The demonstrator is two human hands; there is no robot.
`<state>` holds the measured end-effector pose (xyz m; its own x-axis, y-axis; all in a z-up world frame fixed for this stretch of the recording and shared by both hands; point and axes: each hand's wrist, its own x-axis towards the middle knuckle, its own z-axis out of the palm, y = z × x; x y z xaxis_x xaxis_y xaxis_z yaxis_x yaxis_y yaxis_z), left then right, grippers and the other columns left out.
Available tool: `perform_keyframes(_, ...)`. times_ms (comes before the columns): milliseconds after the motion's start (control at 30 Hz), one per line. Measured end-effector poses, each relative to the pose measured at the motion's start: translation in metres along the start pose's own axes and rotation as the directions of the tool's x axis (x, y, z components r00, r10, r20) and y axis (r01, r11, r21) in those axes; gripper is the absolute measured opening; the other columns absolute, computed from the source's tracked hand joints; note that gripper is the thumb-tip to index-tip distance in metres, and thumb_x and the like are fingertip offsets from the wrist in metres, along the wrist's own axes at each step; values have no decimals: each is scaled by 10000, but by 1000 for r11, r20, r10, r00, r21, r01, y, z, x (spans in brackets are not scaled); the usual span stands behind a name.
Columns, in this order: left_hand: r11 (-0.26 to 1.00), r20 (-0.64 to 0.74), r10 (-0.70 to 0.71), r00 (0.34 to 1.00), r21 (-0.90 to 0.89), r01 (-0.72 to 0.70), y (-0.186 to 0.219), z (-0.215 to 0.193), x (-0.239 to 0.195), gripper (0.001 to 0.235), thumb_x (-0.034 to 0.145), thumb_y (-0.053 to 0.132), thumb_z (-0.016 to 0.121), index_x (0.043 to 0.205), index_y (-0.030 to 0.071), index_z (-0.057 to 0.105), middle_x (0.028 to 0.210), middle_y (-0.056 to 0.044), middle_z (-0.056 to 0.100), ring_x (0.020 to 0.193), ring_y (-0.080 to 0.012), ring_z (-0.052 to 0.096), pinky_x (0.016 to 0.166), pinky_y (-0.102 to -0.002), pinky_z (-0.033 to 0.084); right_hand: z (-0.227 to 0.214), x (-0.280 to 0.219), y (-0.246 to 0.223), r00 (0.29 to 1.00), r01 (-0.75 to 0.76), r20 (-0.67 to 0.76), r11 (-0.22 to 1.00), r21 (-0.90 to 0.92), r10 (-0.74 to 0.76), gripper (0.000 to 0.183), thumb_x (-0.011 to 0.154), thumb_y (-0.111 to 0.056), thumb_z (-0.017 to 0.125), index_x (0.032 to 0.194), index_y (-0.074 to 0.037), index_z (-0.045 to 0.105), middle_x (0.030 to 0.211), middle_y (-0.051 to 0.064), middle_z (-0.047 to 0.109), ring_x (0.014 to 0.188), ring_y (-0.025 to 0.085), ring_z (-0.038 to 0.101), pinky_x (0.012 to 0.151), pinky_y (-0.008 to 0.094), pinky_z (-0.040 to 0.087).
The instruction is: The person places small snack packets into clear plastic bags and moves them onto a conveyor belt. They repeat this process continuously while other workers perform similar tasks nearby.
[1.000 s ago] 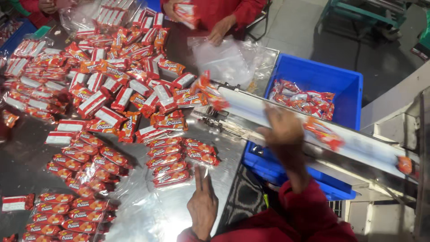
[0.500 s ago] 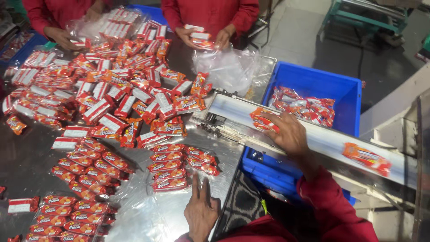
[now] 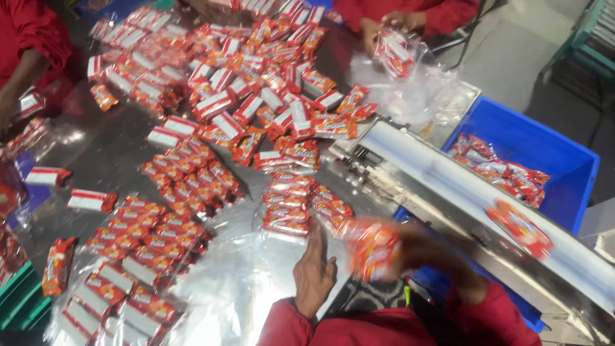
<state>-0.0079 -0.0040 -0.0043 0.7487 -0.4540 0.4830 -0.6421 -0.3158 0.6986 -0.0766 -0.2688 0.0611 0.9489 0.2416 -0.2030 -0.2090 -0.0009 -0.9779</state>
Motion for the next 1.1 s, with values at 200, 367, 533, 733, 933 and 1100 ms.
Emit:
perform_keyframes(200, 974, 264, -226, 938, 59, 219, 10, -15, -14, 1037, 646, -76, 538, 1595, 88, 153, 1693, -229, 271, 884, -396, 734, 601, -443, 574, 60, 55, 59, 956, -45, -249, 914, 404, 157, 743, 704, 107, 643, 1382, -104, 424, 1234, 125, 632, 1077, 215, 636, 912, 347, 550)
perform_keyframes(367, 996, 147, -13, 989, 85, 1, 21, -26, -13, 870, 773, -35, 580, 1596, 45, 309, 1645, -212, 359, 913, -408, 726, 643, -406, 590, 71, 94, 62, 930, 186, -368, 862, 472, 0, 581, 820, 25, 595, 1352, -92, 394, 1238, 160, 578, 1114, 210, 623, 928, 347, 530)
perform_keyframes(533, 1000, -104, 14, 994, -4, -14, 16, -52, 2, 559, 824, 43, 620, 1366, 176, 636, 1608, -245, 381, 775, -306, 759, 607, -375, 605, 55, 41, 74, 929, 112, -363, 990, 86, -73, 545, 838, -93, 671, 1345, -103, 469, 1255, 135, 605, 1172, 208, 616, 971, 366, 504)
perform_keyframes(733, 969, -17, 37, 999, 246, -31, -10, 0, 38, 382, 930, 169, 672, 1309, 126, 662, 1565, -330, 355, 677, -337, 696, 538, -417, 546, -20, -40, 123, 896, 198, -440, 843, 500, 50, 457, 864, -156, 686, 1258, -77, 469, 1278, 269, 630, 1147, 349, 719, 988, 507, 564)
perform_keyframes(933, 946, -112, -247, 963, 190, 264, -59, 9, 53, 631, 896, 90, 619, 1505, 109, 457, 1570, -156, 470, 873, -373, 724, 699, -436, 579, -4, 18, 115, 997, 75, -66, 708, 703, -40, 678, 807, 10, 740, 1416, -99, 463, 1300, 158, 611, 1021, 227, 673, 784, 397, 548)
perform_keyframes(1100, 979, -153, -85, 985, 169, 110, -33, -15, 2, 986, 716, 7, 590, 1609, 23, 170, 1647, -253, 260, 1256, -589, 601, 651, -412, 602, 58, 93, 80, 985, -39, -112, 814, 580, 128, 682, 675, 4, 716, 1301, -104, 468, 1194, 156, 675, 948, 251, 748, 725, 427, 617)
